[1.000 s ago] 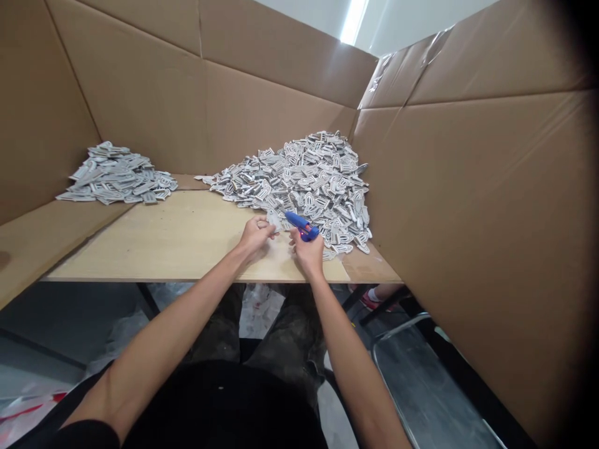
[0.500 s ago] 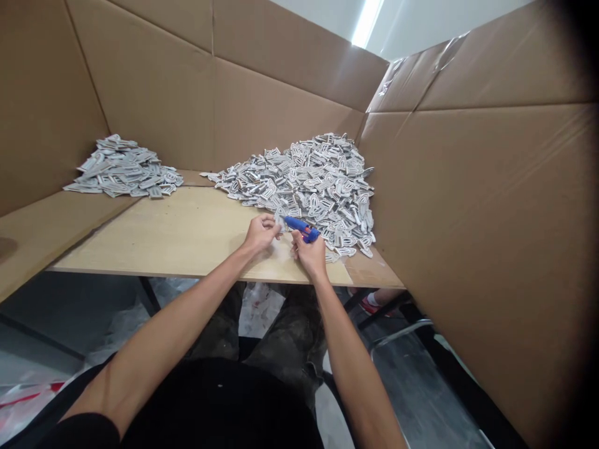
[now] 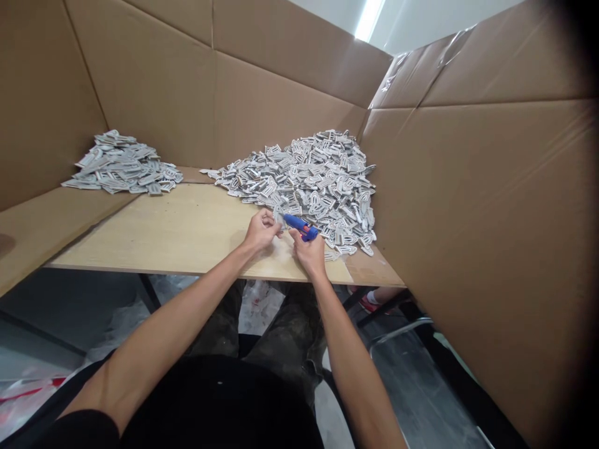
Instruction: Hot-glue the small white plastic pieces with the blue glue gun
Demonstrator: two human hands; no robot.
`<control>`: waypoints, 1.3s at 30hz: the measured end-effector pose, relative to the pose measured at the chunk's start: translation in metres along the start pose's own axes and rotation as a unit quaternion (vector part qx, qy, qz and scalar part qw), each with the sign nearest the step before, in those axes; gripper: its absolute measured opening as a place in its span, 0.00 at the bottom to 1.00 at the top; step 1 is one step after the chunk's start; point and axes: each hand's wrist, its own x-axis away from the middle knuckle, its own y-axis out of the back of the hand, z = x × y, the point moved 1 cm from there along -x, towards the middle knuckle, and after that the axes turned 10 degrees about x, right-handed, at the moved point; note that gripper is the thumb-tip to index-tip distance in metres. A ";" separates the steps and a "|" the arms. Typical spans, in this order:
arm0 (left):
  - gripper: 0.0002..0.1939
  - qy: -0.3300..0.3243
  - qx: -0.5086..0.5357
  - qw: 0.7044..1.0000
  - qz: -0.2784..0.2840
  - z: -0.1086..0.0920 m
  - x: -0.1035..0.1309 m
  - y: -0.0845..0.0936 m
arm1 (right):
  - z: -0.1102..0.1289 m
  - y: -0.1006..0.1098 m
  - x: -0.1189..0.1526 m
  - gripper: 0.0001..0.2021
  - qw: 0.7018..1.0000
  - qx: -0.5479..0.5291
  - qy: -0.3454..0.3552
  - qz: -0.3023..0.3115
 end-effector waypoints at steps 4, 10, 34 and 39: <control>0.22 0.001 -0.013 1.000 0.000 0.001 0.000 0.002 | 0.004 0.001 0.001 0.27 0.998 0.043 0.031 -0.027; 0.15 -0.103 -0.132 0.986 -0.009 -0.003 0.001 0.009 | 0.015 -0.001 0.009 0.22 0.986 0.097 0.139 -0.010; 0.13 0.085 0.020 0.994 -0.071 -0.009 -0.001 -0.004 | 0.006 -0.002 0.004 0.29 0.992 -0.092 -0.065 -0.054; 0.14 0.081 0.037 0.994 -0.070 -0.011 0.002 -0.005 | 0.008 -0.003 0.004 0.30 0.990 -0.120 -0.065 -0.045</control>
